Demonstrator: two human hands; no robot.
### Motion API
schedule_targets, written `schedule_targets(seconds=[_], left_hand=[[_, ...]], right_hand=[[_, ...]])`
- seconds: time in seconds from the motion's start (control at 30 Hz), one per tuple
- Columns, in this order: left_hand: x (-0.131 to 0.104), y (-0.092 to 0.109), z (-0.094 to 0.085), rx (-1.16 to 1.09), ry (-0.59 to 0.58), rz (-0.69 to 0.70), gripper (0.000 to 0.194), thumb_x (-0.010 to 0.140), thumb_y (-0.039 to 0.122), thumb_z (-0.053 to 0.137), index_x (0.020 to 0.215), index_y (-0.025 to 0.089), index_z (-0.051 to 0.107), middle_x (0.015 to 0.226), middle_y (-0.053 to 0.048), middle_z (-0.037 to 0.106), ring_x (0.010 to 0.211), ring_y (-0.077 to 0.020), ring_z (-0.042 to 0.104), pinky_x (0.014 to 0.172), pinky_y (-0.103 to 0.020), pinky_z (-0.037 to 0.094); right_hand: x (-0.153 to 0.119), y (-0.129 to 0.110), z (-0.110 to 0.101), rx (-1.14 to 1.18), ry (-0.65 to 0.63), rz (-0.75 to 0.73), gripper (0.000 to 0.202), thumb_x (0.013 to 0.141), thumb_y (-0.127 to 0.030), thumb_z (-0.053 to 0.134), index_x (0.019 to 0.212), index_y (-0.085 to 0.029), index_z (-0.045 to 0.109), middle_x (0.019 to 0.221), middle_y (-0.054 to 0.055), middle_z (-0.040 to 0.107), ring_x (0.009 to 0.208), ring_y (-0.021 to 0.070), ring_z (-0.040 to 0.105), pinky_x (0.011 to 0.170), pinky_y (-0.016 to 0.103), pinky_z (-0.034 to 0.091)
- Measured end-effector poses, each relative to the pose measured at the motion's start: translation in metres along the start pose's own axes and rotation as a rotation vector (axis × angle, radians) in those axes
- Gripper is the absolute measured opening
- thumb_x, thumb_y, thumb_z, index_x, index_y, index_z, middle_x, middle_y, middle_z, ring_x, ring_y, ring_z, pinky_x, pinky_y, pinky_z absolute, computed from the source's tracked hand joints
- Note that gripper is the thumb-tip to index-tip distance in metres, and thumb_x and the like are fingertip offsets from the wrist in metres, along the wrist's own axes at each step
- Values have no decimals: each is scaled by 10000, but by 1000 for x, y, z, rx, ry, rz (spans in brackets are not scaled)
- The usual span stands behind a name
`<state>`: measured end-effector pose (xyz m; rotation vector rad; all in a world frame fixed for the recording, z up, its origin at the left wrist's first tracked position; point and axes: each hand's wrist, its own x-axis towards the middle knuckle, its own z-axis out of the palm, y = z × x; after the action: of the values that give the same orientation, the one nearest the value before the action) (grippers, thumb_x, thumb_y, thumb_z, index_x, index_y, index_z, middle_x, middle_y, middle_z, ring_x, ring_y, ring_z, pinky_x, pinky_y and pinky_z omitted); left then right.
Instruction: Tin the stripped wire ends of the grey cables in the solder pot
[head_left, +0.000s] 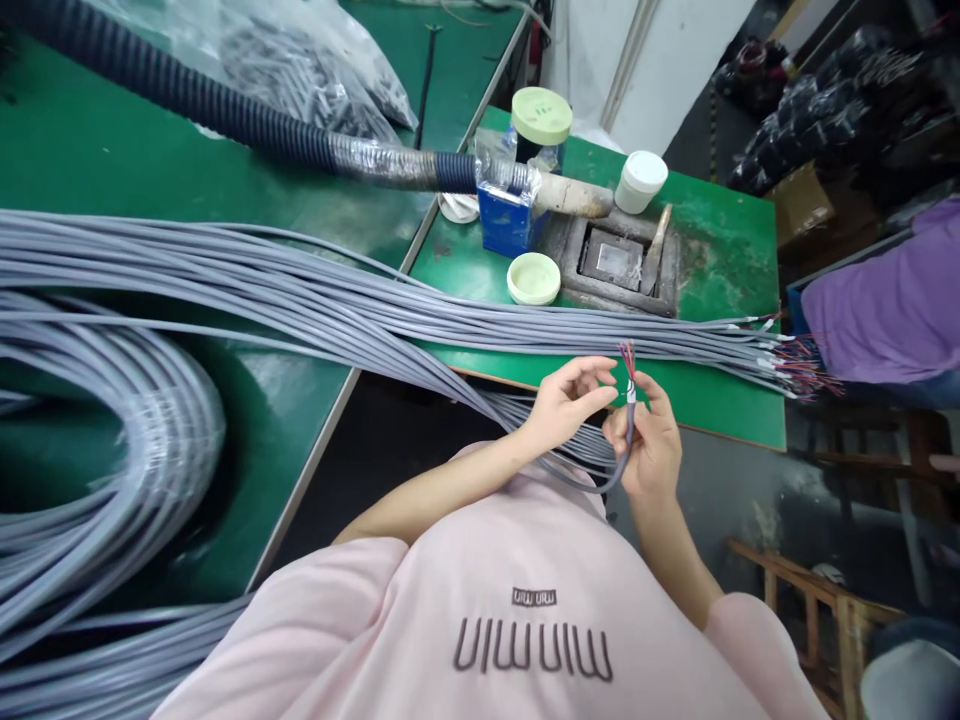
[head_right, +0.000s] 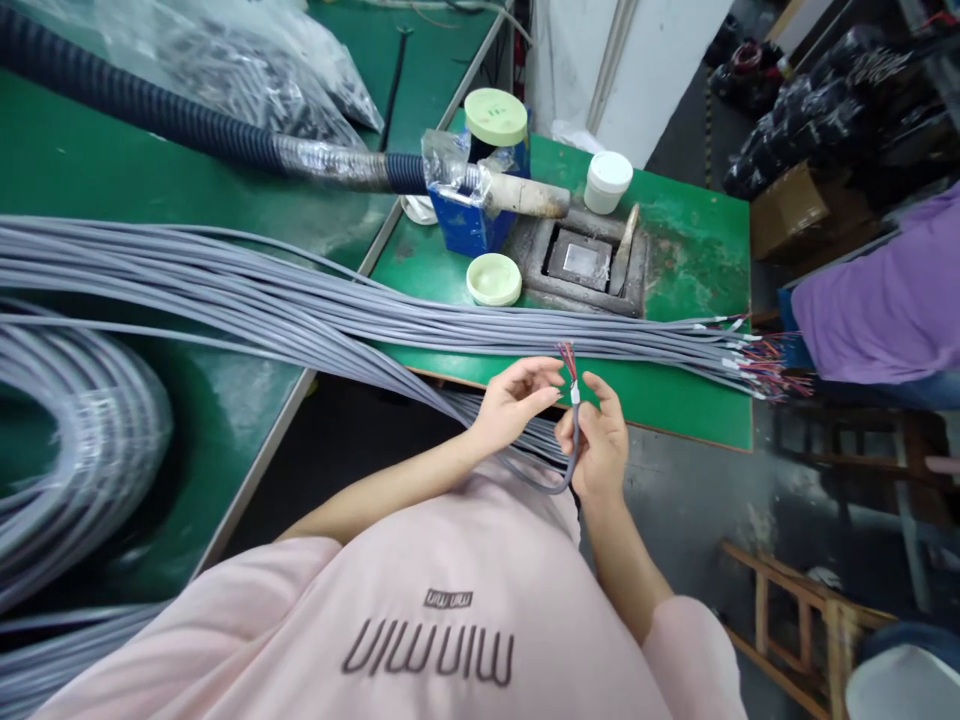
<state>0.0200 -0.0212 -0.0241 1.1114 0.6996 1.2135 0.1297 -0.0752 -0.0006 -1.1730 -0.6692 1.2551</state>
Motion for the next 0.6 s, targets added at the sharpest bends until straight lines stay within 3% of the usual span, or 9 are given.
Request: schedule_targets(seconds=[0.13,0.23,0.33,0.47,0.6], left_hand=[[-3,4,-3,-286,-267,-310,372,842,451,645,1029,129,665,580,12,600,498,-109,587,547,-247,491],[-3,8,-10,-335,-303,-367,308,782,411,726,900,127,708,672,-17,663,602,-110,632,647,-249,518],[-5,10,-14,-329,-415,-441,281,737,387,773,853,133,735,757,-40,706,704,-108,652,730,-231,513],[-8,12,-14,-353,-542,-517,318,712,411,788,855,132,738,759,-51,710,706,-125,655,730,-255,525],[-9,16,-16,-335,-518,-509,321,709,413,790,845,127,737,738,-48,701,689,-120,644,713,-247,520]], right_hand=[[-1,-2,-12,-114,-80,51,348,812,-375,668,1143,-298,596,581,-58,573,476,115,501,447,232,394],[8,-14,-31,-337,-150,16,259,780,-360,704,1019,-259,698,671,-17,636,601,141,579,579,282,477],[19,-34,-38,-560,-169,-116,177,818,-370,658,887,-242,759,700,3,643,661,143,576,644,291,466],[24,-50,-19,-597,-288,-122,116,785,-330,694,779,-248,775,709,7,632,671,146,568,630,291,444],[28,-45,0,-442,-204,-182,85,726,-244,732,644,-242,756,592,-12,572,584,121,508,557,270,385]])
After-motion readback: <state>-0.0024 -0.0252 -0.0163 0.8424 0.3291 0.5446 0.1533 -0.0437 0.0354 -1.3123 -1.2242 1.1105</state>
